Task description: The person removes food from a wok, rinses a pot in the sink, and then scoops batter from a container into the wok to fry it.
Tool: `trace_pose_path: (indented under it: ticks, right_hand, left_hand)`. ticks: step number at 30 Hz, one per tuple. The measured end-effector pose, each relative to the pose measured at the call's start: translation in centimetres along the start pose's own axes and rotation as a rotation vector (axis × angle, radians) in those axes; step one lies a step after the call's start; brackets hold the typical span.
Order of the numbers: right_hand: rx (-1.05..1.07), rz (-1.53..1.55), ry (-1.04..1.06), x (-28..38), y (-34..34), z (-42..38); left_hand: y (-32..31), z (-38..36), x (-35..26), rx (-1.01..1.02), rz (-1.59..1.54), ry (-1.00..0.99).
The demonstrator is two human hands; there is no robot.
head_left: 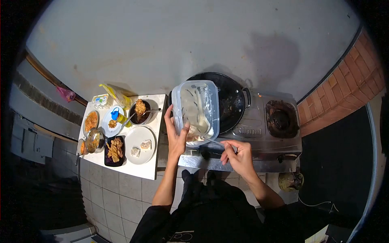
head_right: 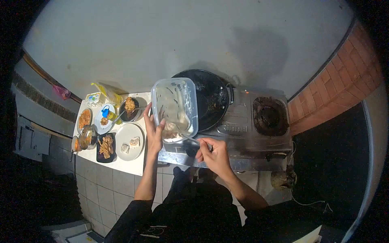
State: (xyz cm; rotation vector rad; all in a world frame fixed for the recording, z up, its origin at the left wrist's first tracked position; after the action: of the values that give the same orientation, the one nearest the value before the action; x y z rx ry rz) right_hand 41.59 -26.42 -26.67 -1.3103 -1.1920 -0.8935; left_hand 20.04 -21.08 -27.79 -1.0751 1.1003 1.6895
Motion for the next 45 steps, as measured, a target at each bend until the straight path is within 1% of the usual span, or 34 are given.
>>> trace_pose_path:
  ticks: [1,4,7,9,13,18,22,25,29,34,37,38,42,45]
  right_hand:
    - [0.004,0.043,-0.011,-0.1,-0.1,0.4]
    - [0.028,0.161,-0.035,-0.5,-0.5,1.6]
    - [0.046,0.243,-0.034,-1.1,-0.9,2.8]
    - [0.030,0.278,-0.018,-1.1,-1.0,3.7]
    - [0.044,0.292,-0.026,-0.7,-0.7,5.1]
    - [0.086,0.251,0.018,0.8,0.1,6.6]
    - [0.089,0.234,0.058,1.8,0.7,7.7]
    - [0.101,0.210,0.094,2.5,0.8,8.5]
    - [0.103,0.201,0.124,3.1,1.0,8.9]
    - [0.050,0.203,0.139,3.6,1.8,8.9]
    - [0.014,0.201,0.151,3.8,2.5,9.0]
    - [-0.004,0.197,0.152,3.9,2.8,9.0]
    - [-0.068,0.189,0.179,3.8,4.1,8.6]
    - [-0.122,0.202,0.176,3.8,5.5,8.0]
  left_hand:
    - [-0.1,0.1,0.3,-0.004,-0.016,0.026]
    - [-0.1,0.6,0.7,-0.028,0.006,-0.003]
    - [0.1,0.8,-0.2,0.028,-0.011,0.077]
    - [0.4,1.1,0.8,0.012,-0.021,0.029]
    - [1.1,1.5,0.4,0.028,-0.033,0.002]
    - [2.2,2.4,0.5,-0.029,0.091,0.020]
    - [2.7,3.2,-0.2,-0.018,0.080,0.035]
    - [2.7,3.8,0.0,0.020,0.144,0.015]
    - [2.6,4.7,1.1,0.028,0.235,0.038]
    - [1.8,5.5,0.2,0.052,0.319,0.057]
    - [1.2,6.5,1.3,0.073,0.468,0.054]
    - [0.9,6.8,1.4,0.063,0.461,0.019]
    - [-0.5,7.4,1.5,0.079,0.527,0.009]
    - [-1.4,8.2,2.4,0.070,0.578,-0.052]
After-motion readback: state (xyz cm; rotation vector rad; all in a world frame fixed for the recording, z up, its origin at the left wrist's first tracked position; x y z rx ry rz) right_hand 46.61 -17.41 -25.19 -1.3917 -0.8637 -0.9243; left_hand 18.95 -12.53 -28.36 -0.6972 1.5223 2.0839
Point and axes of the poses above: each hand's wrist, its own z-axis towards the middle knuckle, its own y-axis out of the back of the hand, x = y × z, the point moved 2 cm from there along z, towards the middle knuckle, and after that the axes turned 10 degrees about z, right-handed, at the moved point
